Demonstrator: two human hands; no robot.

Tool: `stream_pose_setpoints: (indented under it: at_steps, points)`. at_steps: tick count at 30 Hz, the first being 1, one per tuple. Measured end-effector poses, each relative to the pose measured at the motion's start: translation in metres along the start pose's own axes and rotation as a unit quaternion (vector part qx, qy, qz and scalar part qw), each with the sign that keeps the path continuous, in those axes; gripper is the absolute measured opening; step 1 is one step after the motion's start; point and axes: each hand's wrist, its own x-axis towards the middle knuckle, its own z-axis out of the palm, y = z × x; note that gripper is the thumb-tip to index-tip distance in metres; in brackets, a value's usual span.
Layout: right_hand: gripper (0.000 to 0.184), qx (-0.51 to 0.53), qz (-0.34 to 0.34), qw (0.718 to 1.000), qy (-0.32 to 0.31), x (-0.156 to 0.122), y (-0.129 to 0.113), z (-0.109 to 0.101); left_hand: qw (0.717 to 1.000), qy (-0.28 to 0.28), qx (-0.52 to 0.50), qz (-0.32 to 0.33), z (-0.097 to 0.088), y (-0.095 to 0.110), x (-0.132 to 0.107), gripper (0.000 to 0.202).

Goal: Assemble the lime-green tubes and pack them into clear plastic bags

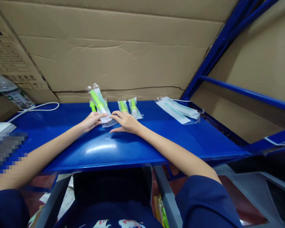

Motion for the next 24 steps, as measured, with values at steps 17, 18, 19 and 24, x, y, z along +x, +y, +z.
stream_pose_setpoints:
  at_steps: [17,18,19,24]
  points:
    - [0.017,0.198,0.113,0.969,0.093,0.0,-0.005,0.013,0.966,-0.127,0.217,0.065,-0.001,-0.01,-0.005,0.055]
    - [0.017,0.214,0.128,0.964,0.089,0.0,-0.006,0.014,0.964,-0.132,0.221,0.065,-0.002,-0.01,-0.004,0.059]
    - [0.016,0.225,0.146,0.96,0.085,0.0,-0.007,0.014,0.962,-0.134,0.226,0.068,-0.002,-0.011,-0.004,0.062]
    - [0.013,0.26,0.218,0.936,0.091,0.002,-0.013,0.015,0.958,-0.14,0.236,0.077,-0.002,-0.01,-0.002,0.067]
